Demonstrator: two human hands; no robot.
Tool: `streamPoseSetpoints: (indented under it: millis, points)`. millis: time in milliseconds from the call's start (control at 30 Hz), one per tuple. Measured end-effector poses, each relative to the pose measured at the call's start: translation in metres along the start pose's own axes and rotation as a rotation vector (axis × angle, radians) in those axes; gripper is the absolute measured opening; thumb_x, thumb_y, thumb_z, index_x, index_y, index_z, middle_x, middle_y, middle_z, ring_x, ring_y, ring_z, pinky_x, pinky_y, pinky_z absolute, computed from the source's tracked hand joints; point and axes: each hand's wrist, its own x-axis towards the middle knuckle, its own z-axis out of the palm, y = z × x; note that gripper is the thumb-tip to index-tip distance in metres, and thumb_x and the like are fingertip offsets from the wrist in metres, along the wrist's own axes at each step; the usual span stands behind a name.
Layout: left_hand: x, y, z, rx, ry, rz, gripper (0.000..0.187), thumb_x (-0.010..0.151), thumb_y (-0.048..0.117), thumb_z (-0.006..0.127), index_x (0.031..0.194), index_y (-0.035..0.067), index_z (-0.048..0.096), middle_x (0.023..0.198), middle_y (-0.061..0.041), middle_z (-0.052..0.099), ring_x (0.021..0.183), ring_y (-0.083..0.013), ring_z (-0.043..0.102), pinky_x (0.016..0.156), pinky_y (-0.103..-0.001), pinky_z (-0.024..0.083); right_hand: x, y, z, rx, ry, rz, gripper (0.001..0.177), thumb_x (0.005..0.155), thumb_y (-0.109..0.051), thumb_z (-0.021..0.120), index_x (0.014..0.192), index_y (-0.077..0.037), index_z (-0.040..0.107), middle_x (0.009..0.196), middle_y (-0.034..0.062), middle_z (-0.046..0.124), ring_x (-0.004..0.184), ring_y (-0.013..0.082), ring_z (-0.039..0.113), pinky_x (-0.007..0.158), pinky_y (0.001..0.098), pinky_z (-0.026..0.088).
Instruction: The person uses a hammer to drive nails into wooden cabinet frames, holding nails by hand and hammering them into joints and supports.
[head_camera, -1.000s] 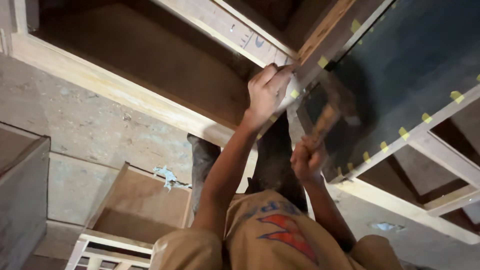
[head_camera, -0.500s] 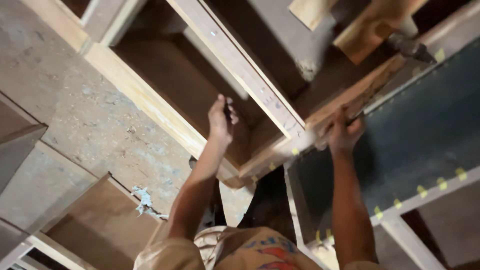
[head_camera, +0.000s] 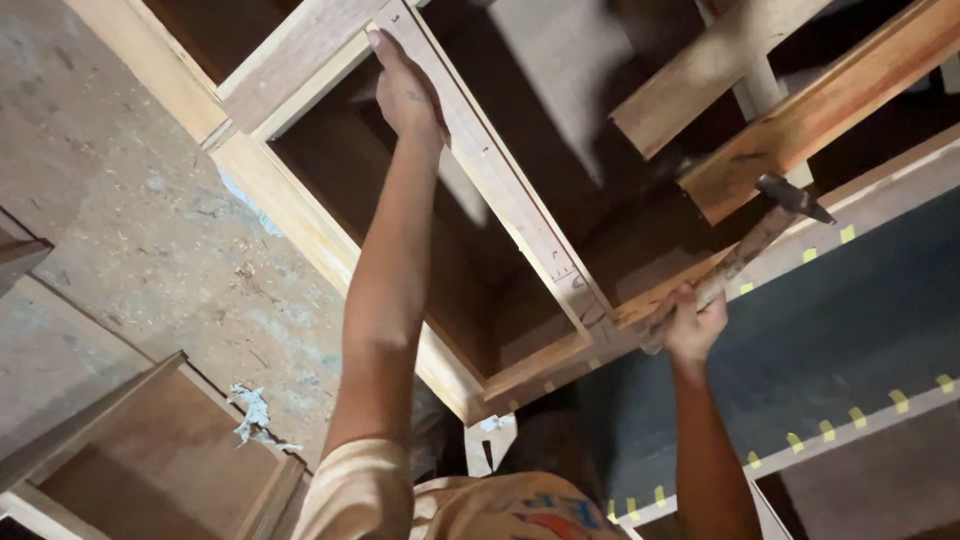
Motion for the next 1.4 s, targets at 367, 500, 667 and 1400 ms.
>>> streamPoseSetpoints:
  millis: [367, 500, 667, 1400]
  points:
    - [-0.015, 0.008, 0.019, 0.245, 0.159, 0.117, 0.086, 0.092, 0.073, 0.038, 0.119, -0.002, 0.07, 0.117, -0.02, 0.074, 0.107, -0.0316, 0.069, 0.098, -0.042, 0.05, -0.007, 0.079, -0.048, 0.055, 0.033, 0.202, 0.014, 0.106, -0.009, 0.058, 0.102, -0.001, 0.048, 0.065, 0.0073, 0.054, 0.047, 0.0161, 0.052, 0.046, 0.0344, 0.047]
    - [-0.02, 0.01, 0.02, 0.266, 0.16, 0.143, 0.087, 0.092, 0.073, 0.035, 0.12, -0.002, 0.07, 0.114, -0.021, 0.075, 0.106, -0.0335, 0.072, 0.098, -0.043, 0.05, -0.012, 0.087, -0.059, 0.066, -0.008, 0.363, 0.016, 0.096, -0.012, 0.059, 0.105, -0.009, 0.047, 0.073, 0.0033, 0.058, 0.049, 0.0134, 0.056, 0.047, 0.032, 0.05]
    - [-0.022, 0.013, 0.019, 0.474, 0.217, -0.006, 0.096, 0.093, 0.077, 0.029, 0.11, -0.006, 0.076, 0.107, -0.028, 0.077, 0.105, -0.0399, 0.073, 0.099, -0.046, 0.052, 0.002, 0.055, -0.056, -0.162, -0.115, 0.452, 0.016, 0.097, -0.016, 0.065, 0.101, -0.006, 0.053, 0.073, 0.003, 0.058, 0.054, 0.0129, 0.056, 0.048, 0.0331, 0.049]
    - [-0.028, 0.027, 0.037, 0.648, 0.474, 0.085, 0.084, 0.096, 0.067, 0.035, 0.088, -0.008, 0.072, 0.091, -0.033, 0.069, 0.09, -0.0491, 0.067, 0.086, -0.056, 0.052, 0.18, -0.104, 0.268, -0.061, -0.706, 0.656, 0.035, 0.109, -0.035, 0.047, 0.126, -0.005, 0.051, 0.066, 0.0046, 0.052, 0.04, 0.012, 0.046, 0.035, 0.0281, 0.039]
